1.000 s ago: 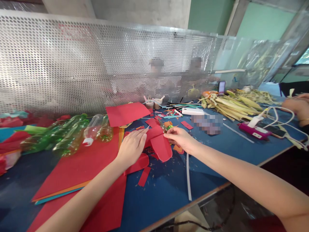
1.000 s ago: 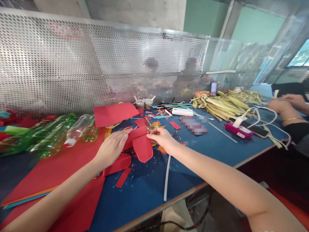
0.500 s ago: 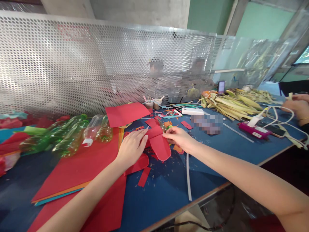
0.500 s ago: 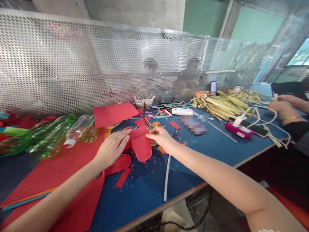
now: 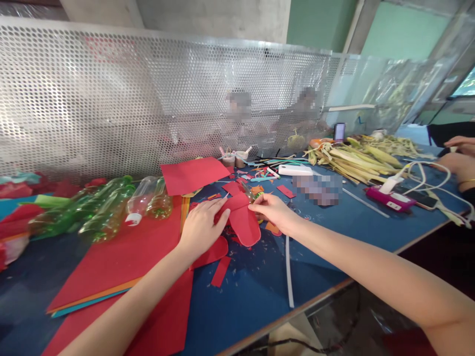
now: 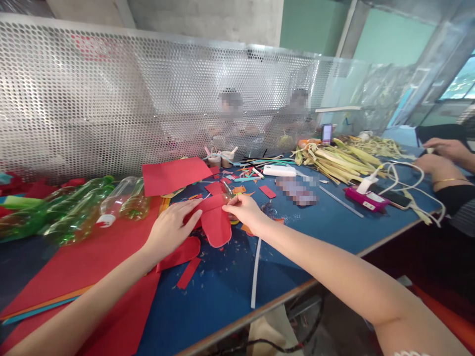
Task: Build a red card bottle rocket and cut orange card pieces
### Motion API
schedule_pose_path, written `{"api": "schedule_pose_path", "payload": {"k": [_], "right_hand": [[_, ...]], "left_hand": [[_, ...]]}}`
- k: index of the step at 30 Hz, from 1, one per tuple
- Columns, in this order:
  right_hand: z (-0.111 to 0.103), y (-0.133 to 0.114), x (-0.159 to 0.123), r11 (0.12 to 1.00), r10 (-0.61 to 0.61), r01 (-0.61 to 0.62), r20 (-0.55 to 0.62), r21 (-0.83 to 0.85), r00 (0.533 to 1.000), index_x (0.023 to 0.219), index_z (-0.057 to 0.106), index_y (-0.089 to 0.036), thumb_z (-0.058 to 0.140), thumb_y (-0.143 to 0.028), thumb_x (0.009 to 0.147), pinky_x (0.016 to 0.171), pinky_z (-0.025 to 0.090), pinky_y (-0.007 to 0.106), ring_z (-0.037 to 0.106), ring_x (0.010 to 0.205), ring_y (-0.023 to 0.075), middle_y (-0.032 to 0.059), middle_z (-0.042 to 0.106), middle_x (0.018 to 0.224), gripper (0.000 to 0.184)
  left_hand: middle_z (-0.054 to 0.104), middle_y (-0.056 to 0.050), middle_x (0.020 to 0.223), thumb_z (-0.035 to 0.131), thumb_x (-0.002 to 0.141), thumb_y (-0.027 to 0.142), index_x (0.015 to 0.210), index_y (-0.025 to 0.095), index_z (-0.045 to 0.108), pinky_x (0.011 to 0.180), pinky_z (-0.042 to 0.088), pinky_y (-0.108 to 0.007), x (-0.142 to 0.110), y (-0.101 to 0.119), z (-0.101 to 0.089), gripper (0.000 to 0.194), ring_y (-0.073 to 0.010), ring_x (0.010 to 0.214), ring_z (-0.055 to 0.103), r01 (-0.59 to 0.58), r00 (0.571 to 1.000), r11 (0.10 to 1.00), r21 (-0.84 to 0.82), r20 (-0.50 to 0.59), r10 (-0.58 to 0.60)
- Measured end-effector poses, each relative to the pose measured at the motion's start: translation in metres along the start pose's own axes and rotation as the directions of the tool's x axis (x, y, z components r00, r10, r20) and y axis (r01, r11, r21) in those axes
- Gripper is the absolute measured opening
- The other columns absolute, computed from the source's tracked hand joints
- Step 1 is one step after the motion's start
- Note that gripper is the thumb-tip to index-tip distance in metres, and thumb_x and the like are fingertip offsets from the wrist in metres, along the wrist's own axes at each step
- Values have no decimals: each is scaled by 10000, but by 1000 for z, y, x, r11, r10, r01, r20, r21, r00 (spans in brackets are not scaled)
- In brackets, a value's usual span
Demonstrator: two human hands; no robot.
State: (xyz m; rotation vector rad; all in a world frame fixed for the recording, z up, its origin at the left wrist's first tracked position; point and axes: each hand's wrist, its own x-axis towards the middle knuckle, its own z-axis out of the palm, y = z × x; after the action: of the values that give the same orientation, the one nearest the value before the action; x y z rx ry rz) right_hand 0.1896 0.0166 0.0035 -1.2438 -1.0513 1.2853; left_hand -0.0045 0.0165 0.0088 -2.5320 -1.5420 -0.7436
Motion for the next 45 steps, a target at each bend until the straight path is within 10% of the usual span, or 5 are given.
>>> {"api": "schedule_pose_path", "payload": {"k": [45], "right_hand": [[-5,0,12,946,-72,95,86,-310,994,632,480,-203,627,-123,805,488,483,209,573,479,99,-62,577,506,241]], "left_hand": [[691,-76,1164,464,876,358,1171,189,634,912,495,-405,1,2,3,380,-284,1062,629,9,999,996,88,-53,-5]]}}
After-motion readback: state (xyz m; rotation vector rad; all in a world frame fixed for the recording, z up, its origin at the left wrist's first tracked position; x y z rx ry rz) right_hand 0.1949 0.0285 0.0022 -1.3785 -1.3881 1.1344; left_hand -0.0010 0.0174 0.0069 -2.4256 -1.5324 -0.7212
